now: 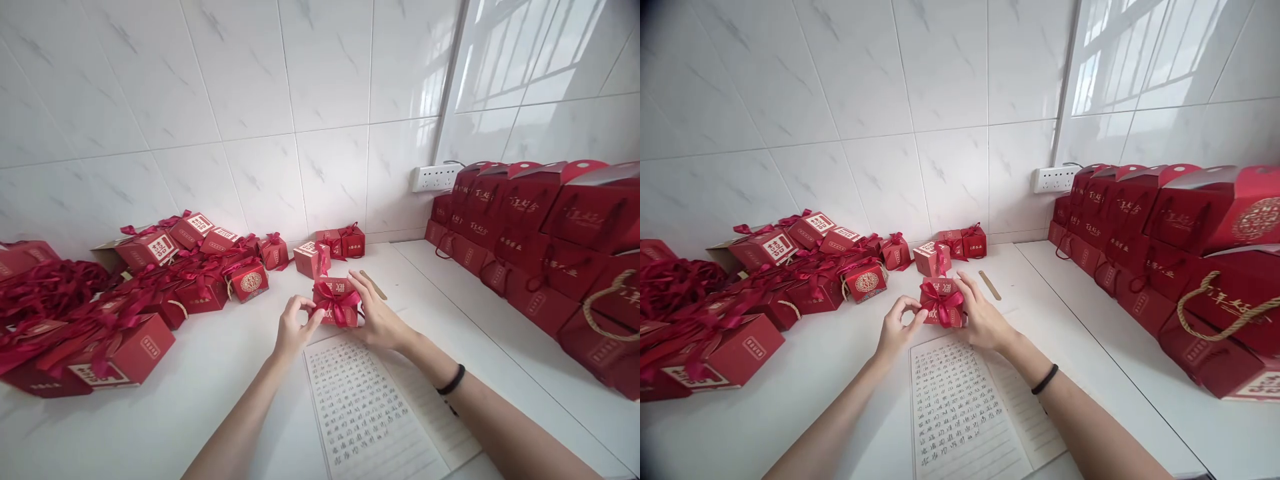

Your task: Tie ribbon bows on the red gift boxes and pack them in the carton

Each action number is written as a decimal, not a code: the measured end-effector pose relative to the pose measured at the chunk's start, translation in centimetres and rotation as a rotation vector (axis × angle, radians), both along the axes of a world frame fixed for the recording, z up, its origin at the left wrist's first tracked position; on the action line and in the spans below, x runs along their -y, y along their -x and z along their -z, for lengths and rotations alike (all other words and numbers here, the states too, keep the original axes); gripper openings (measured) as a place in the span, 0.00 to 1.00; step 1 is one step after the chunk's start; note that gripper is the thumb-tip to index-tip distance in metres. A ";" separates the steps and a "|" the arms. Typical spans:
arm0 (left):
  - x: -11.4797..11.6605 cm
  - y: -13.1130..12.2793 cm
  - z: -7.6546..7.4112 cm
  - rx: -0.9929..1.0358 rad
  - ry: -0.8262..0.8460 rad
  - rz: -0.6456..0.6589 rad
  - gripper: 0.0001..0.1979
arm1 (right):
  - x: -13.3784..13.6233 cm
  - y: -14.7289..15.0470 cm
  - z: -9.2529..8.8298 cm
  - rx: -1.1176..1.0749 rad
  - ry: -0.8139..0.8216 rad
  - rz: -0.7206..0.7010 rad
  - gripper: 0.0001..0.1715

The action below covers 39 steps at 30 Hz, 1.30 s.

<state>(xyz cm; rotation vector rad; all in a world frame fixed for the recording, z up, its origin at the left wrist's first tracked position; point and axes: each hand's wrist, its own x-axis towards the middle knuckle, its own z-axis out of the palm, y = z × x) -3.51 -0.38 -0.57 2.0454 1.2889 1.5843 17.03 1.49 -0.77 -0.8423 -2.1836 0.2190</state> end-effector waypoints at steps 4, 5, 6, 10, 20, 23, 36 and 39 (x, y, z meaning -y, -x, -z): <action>-0.1 -0.2 0.0 -0.121 -0.179 -0.001 0.05 | 0.0 0.0 0.2 -0.009 -0.009 0.015 0.53; -0.1 -0.3 0.1 -0.138 -0.199 -0.004 0.05 | 0.0 0.1 0.2 -0.010 -0.010 0.019 0.53; -0.1 -0.3 0.1 -0.149 -0.209 -0.008 0.04 | 0.0 0.1 0.2 -0.010 -0.010 0.022 0.52; 0.1 -0.5 0.3 -0.149 -0.193 -0.029 0.02 | 0.2 0.1 0.2 -0.008 -0.011 0.020 0.51; 0.2 -0.4 0.0 -0.132 -0.147 -0.090 0.01 | 0.1 0.1 0.2 -0.002 -0.002 0.032 0.52; 0.6 -0.5 -0.3 -0.170 -0.170 -0.078 0.03 | 0.1 0.1 0.1 -0.005 0.002 0.027 0.52; 1.3 -0.2 -1.3 -0.332 -0.145 0.156 0.06 | 0.1 -0.2 -0.1 -0.056 0.045 0.014 0.49; 1.4 -0.2 -1.4 -0.343 -0.151 0.178 0.06 | 0.4 -0.4 -0.7 -0.057 0.073 -0.047 0.49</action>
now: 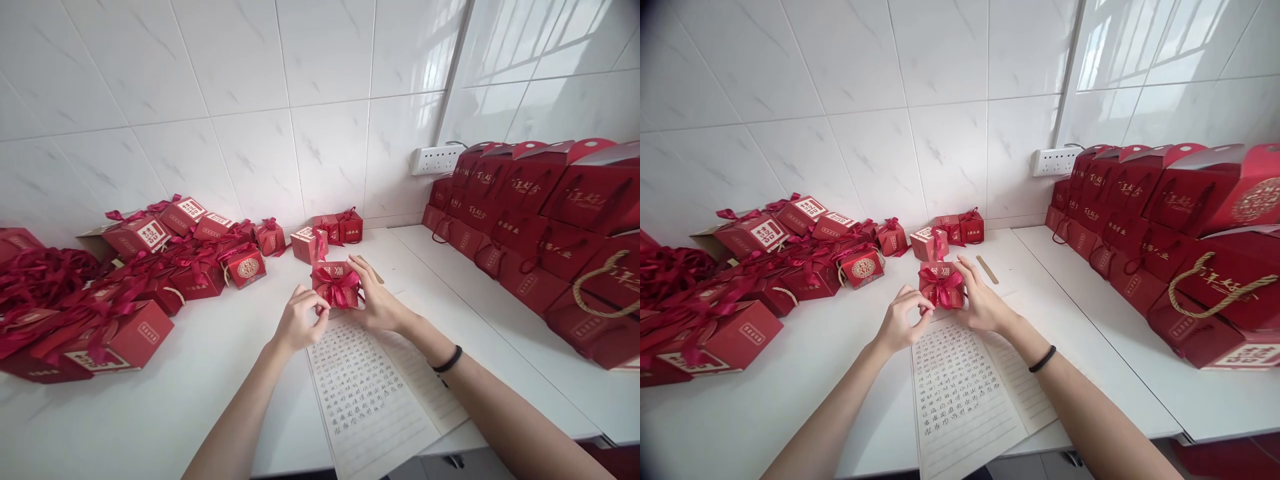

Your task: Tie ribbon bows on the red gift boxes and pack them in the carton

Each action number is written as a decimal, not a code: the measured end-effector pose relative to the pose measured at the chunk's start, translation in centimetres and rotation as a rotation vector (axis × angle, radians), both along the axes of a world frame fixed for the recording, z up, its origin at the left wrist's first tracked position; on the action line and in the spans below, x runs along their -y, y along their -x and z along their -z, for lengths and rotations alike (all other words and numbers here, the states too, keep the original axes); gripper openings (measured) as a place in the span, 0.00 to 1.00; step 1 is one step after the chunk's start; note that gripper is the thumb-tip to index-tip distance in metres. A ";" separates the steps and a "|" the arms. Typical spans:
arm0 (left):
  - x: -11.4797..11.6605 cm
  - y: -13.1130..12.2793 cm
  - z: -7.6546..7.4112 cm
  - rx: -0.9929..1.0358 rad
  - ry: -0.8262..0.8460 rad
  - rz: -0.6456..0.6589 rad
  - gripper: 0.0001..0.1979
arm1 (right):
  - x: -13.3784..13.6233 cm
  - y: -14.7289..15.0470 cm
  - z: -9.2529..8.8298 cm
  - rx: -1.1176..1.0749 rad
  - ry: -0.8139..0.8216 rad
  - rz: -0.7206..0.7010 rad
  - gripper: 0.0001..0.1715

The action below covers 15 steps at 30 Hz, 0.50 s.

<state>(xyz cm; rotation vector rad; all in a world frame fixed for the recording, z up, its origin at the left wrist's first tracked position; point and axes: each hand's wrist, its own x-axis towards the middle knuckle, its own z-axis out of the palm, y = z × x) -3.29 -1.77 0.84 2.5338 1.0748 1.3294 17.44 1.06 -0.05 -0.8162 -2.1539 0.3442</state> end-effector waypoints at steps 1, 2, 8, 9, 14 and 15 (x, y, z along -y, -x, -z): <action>0.1 0.0 0.0 -0.004 0.004 0.004 0.06 | 0.1 -0.1 -0.2 -0.002 0.027 -0.031 0.48; 0.1 0.0 -0.1 -0.008 0.013 0.010 0.06 | 0.2 -0.3 -0.5 -0.011 0.063 -0.064 0.48; 0.4 0.2 -0.4 -0.023 0.054 0.099 0.06 | 0.5 -0.1 -0.9 -0.259 0.252 -0.050 0.31; 0.4 0.3 -0.4 -0.022 0.063 0.122 0.07 | 0.4 0.2 -0.8 -0.299 0.255 -0.016 0.27; 0.1 0.7 -0.5 0.169 0.236 0.174 0.12 | 0.0 0.9 -0.5 -0.445 0.257 0.086 0.17; 0.0 0.6 -0.6 0.268 0.273 0.123 0.12 | 0.0 0.9 -0.5 -0.455 0.262 0.095 0.16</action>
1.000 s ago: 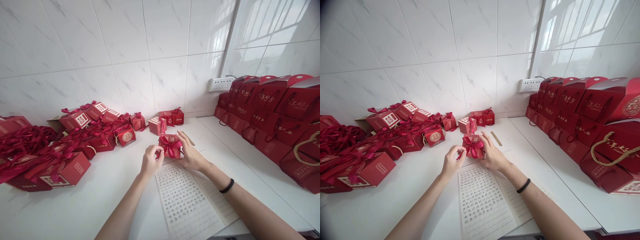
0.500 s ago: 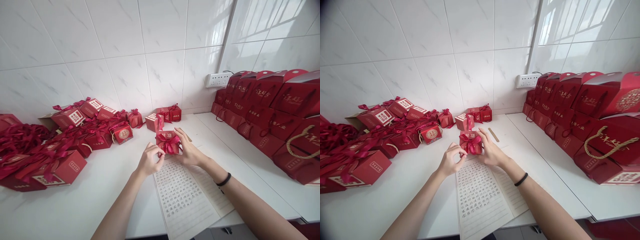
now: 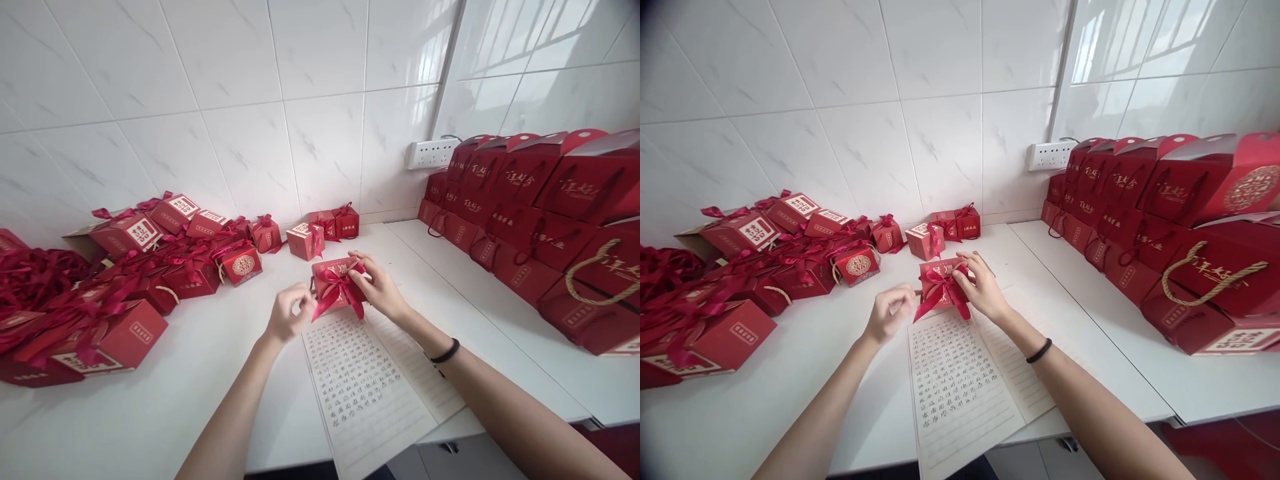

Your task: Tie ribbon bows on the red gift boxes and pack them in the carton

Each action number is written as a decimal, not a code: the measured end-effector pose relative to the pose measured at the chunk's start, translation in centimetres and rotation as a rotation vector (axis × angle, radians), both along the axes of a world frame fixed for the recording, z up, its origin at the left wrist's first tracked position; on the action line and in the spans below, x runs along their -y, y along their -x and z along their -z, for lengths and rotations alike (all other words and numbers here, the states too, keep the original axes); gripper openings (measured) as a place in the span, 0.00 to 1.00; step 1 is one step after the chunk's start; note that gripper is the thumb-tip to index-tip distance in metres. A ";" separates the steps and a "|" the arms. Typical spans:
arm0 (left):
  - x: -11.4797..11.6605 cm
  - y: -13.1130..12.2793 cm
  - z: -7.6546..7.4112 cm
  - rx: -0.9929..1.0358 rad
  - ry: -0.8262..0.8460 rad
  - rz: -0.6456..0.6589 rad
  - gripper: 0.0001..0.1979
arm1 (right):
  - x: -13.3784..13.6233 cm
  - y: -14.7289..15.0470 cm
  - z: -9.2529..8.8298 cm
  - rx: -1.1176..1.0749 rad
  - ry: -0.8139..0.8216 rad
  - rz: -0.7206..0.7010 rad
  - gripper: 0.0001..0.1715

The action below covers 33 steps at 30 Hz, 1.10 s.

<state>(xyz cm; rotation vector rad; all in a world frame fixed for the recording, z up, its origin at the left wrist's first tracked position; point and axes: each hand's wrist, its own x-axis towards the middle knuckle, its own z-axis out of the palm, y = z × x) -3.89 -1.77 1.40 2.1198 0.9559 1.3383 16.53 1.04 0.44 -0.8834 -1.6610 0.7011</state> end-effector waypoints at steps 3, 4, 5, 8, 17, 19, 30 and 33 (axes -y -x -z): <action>-0.1 -0.6 -0.1 0.206 0.087 -0.185 0.06 | 0.1 0.1 -0.1 0.001 0.003 -0.006 0.14; -0.1 -0.9 -0.2 0.215 0.091 -0.205 0.10 | 0.2 0.2 -0.1 0.006 -0.005 -0.018 0.13; 0.0 -1.2 -0.1 0.199 0.083 -0.207 0.15 | 0.3 0.3 -0.1 0.012 -0.017 -0.026 0.13; 0.0 -1.6 0.0 0.135 0.053 -0.229 0.17 | 0.6 0.5 0.0 0.028 -0.049 -0.035 0.12; -0.3 -1.6 0.3 0.224 0.120 -0.262 0.11 | 0.5 0.4 -0.1 -0.040 0.013 -0.011 0.18; -0.5 -1.6 0.5 0.234 0.138 -0.268 0.12 | 0.3 0.3 -0.1 -0.052 0.027 -0.005 0.20; -1.1 -1.4 0.8 0.295 0.239 -0.270 0.15 | 0.2 -0.2 -0.5 -0.200 0.227 -0.079 0.24; -1.2 -1.4 0.6 0.309 0.280 -0.270 0.15 | 0.2 -0.3 -0.8 -0.212 0.259 -0.101 0.25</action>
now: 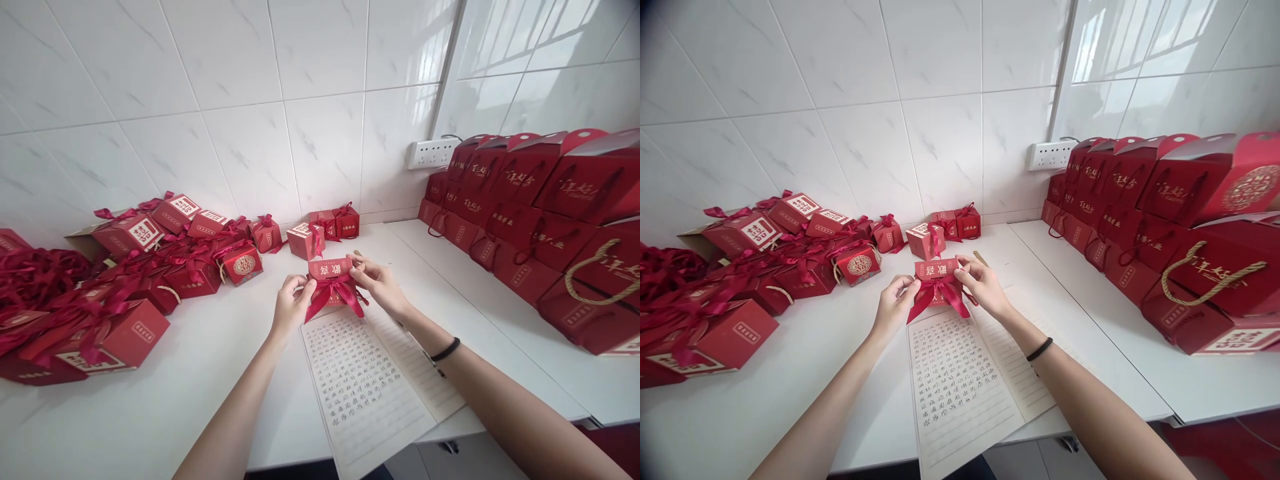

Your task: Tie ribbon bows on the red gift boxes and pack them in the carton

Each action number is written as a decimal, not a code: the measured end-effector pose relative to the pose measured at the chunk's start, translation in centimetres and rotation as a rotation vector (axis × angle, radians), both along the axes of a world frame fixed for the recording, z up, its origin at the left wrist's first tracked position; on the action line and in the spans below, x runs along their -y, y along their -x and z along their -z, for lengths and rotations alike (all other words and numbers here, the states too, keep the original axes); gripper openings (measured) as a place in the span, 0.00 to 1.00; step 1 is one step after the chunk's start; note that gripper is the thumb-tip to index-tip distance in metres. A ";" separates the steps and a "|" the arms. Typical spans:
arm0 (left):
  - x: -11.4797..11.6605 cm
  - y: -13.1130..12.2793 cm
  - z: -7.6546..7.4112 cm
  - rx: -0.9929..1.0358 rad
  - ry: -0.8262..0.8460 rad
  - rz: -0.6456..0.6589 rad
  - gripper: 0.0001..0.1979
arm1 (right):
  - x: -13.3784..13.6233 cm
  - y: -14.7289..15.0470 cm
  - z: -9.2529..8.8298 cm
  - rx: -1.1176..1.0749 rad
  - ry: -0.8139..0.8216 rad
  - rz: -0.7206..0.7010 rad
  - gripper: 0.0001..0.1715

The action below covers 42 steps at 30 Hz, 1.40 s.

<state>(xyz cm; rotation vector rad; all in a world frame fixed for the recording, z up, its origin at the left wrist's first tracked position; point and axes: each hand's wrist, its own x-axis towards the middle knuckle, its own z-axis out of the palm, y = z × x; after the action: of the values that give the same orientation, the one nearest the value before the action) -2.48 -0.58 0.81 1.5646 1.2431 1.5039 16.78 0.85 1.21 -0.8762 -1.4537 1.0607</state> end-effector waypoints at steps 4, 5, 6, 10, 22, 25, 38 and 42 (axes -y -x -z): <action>0.0 0.1 -0.3 0.053 0.042 0.017 0.14 | -0.2 -0.2 -0.1 0.009 0.008 -0.004 0.25; 0.0 0.1 -0.3 0.062 0.060 0.020 0.14 | -0.2 -0.3 -0.1 0.018 0.005 -0.003 0.25; 0.0 0.2 -0.3 0.068 0.078 0.022 0.14 | -0.2 -0.3 -0.1 0.026 0.003 -0.003 0.25; -0.1 0.3 -0.1 0.083 0.097 0.037 0.13 | -0.3 -0.4 0.0 0.011 -0.008 -0.015 0.25; -0.1 0.2 0.1 0.064 0.057 0.023 0.14 | -0.5 -0.3 0.3 -0.071 0.057 -0.049 0.26; -0.2 0.2 0.2 0.071 0.061 0.024 0.14 | -0.6 -0.4 0.4 -0.074 0.085 -0.063 0.26; -0.6 0.4 0.7 0.186 0.071 0.088 0.11 | -0.8 -0.5 0.6 -0.172 0.095 -0.097 0.24; -0.7 0.5 0.9 0.241 0.077 0.101 0.11 | -0.7 -0.5 0.5 -0.172 0.109 -0.083 0.24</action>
<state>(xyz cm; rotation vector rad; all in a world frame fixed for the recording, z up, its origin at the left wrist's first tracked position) -2.96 0.09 -0.11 1.3322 1.0565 1.5107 17.26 1.59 0.69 -0.7862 -1.3068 1.2562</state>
